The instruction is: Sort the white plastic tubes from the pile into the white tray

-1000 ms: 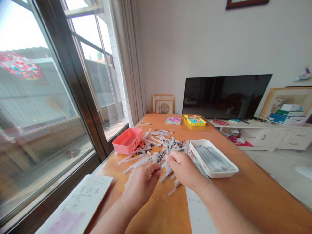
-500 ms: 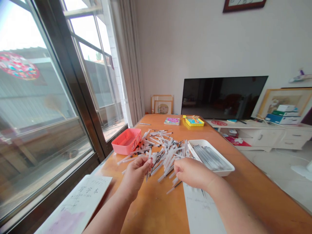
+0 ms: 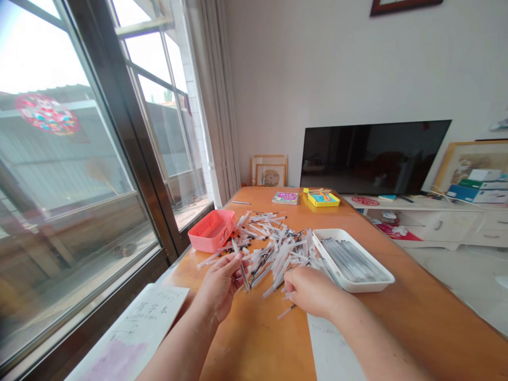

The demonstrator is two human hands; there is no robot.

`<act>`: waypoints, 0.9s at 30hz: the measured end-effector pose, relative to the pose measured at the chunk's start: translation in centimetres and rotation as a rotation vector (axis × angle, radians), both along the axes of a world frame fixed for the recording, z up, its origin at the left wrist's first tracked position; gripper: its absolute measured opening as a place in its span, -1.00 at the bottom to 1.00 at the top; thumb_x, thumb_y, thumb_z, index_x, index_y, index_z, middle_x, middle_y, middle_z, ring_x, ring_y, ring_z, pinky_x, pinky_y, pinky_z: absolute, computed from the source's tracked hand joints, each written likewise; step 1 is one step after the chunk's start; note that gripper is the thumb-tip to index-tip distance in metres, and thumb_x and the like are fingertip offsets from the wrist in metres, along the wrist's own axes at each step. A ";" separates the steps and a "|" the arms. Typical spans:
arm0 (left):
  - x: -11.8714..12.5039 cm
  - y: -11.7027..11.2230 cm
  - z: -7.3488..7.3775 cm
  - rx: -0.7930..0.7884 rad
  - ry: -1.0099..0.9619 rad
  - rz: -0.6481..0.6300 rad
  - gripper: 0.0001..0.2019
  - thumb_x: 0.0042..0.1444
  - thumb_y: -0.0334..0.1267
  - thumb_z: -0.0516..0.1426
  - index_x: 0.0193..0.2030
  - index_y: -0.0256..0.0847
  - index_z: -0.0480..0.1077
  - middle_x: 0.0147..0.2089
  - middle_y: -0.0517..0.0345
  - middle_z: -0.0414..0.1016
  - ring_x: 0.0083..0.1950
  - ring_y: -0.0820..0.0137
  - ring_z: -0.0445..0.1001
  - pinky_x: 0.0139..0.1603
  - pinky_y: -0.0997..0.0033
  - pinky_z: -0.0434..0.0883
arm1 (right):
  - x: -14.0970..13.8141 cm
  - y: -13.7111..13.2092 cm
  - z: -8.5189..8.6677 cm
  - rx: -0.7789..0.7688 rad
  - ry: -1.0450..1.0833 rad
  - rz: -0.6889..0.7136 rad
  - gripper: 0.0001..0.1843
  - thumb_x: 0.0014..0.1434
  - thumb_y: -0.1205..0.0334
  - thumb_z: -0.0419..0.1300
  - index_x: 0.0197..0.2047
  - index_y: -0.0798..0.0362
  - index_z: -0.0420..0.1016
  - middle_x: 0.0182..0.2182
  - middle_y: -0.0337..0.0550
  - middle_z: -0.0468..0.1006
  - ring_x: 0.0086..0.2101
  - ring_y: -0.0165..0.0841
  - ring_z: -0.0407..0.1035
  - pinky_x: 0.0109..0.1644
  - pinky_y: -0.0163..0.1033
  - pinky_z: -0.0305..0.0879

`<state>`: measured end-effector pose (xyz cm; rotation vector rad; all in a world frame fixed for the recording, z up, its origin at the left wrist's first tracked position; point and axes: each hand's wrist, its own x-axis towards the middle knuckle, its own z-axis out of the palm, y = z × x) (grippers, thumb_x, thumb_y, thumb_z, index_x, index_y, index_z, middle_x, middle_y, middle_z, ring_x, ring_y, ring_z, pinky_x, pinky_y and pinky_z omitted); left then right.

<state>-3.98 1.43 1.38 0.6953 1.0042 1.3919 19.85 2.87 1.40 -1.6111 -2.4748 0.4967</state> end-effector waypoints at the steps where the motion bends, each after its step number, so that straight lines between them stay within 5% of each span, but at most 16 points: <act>1: 0.0 0.0 0.1 0.005 -0.016 0.010 -0.63 -0.05 -0.07 0.43 -0.23 -0.26 0.49 -0.33 0.11 0.55 -0.45 0.56 0.36 -0.38 0.55 0.30 | -0.1 0.0 0.2 0.003 0.018 0.011 -0.90 0.03 0.38 0.22 -0.37 -0.01 0.53 -0.33 -0.20 0.59 -0.32 -0.32 0.42 -0.29 -0.28 0.09; 10: 0.2 -0.1 0.4 0.062 -0.158 0.094 -0.63 0.00 -0.08 0.43 -0.24 -0.22 0.40 -0.24 0.05 0.59 -0.32 0.47 0.52 -0.29 0.50 0.46 | -3.0 -1.8 2.0 -0.144 0.428 -0.010 -0.93 0.20 0.26 0.16 -0.22 -0.01 0.45 -0.46 -0.31 0.51 -0.44 -0.39 0.35 -0.41 -0.33 0.14; 27: 0.8 -0.1 0.0 0.091 -0.208 0.101 -0.64 0.05 -0.07 0.40 -0.22 -0.22 0.40 -0.21 0.05 0.58 -0.32 0.48 0.51 -0.26 0.50 0.45 | -5.6 -2.4 1.0 -0.108 0.609 -0.035 -0.87 0.29 0.17 0.14 -0.19 0.00 0.48 -0.47 -0.31 0.54 -0.42 -0.38 0.39 -0.34 -0.30 0.21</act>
